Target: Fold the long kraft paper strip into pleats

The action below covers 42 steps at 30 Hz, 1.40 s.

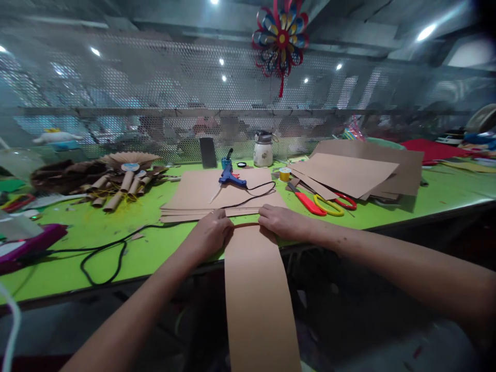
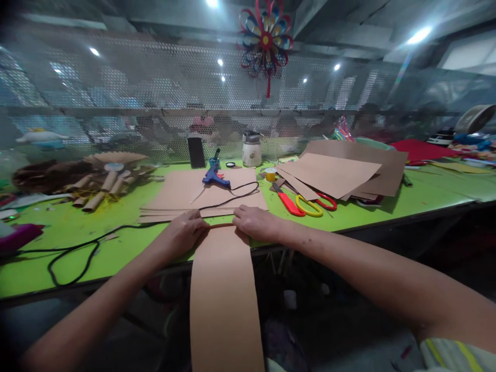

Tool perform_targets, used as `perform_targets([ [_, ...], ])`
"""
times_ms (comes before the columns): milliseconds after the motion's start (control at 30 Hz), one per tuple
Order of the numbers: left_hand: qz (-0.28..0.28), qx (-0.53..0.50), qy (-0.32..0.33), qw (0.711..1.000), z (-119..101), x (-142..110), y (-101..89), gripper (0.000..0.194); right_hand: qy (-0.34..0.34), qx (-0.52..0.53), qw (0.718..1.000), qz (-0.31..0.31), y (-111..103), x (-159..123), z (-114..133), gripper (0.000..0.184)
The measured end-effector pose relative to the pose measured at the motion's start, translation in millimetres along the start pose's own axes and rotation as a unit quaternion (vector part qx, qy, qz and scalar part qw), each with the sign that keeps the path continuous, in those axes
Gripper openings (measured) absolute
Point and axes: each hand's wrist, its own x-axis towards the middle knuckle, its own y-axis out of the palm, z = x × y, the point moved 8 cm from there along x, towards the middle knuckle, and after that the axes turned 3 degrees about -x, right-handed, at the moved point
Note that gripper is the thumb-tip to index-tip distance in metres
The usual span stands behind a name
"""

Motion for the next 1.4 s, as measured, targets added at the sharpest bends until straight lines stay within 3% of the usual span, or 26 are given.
perform_targets([
  [200, -0.005, 0.059, 0.025, 0.998, -10.3, -4.2, -3.5, 0.022, -0.024, -0.040, 0.999, -0.005, -1.1, 2.3, 6.7, 0.014],
  [300, -0.008, 0.034, 0.001, 0.999, -6.0, -5.0, -6.6, 0.022, -0.024, -0.062, 0.998, -0.023, -1.9, 0.4, 7.5, 0.013],
  [433, 0.004, -0.135, -0.093, 0.986, 12.9, 3.6, -13.1, 0.020, -0.004, -0.084, 0.993, -0.084, -11.6, -6.1, 8.8, 0.018],
  [600, 0.069, -0.338, -0.215, 0.914, 27.1, 23.7, -7.4, 0.050, -0.005, -0.108, 0.985, -0.135, -22.8, -12.4, 13.1, 0.022],
  [700, 0.131, -0.375, -0.209, 0.894, 15.9, 29.3, 1.8, 0.054, -0.010, -0.122, 0.980, -0.158, -27.1, -14.7, 14.1, 0.023],
  [833, 0.167, -0.415, -0.162, 0.880, 0.8, 26.7, 8.4, 0.050, -0.003, -0.113, 0.980, -0.166, -26.4, -15.4, 12.5, 0.021],
  [1000, 0.164, -0.420, -0.143, 0.881, -0.3, 20.5, 7.8, 0.044, 0.064, 0.034, 0.978, -0.196, -34.2, -19.6, -0.2, 0.016],
  [1067, 0.161, -0.410, -0.151, 0.885, 0.9, 19.2, 6.7, 0.042, 0.116, 0.162, 0.958, -0.208, -39.8, -23.1, -11.5, 0.024],
  [1133, 0.152, -0.404, -0.151, 0.889, 0.7, 19.4, 4.3, 0.041, 0.182, 0.295, 0.916, -0.202, -39.8, -25.0, -22.9, 0.041],
  [1200, 0.135, -0.394, -0.137, 0.898, -1.3, 21.0, -0.2, 0.040, 0.246, 0.390, 0.870, -0.177, -33.2, -23.3, -28.8, 0.038],
  [1300, 0.120, -0.375, -0.109, 0.913, -5.2, 22.4, -5.7, 0.039, 0.276, 0.448, 0.838, -0.144, -22.7, -13.8, -23.5, 0.023],
  [1400, 0.120, -0.365, -0.090, 0.919, -8.0, 21.8, -7.0, 0.040, 0.303, 0.490, 0.804, -0.146, -10.5, -10.1, -19.9, 0.033],
])
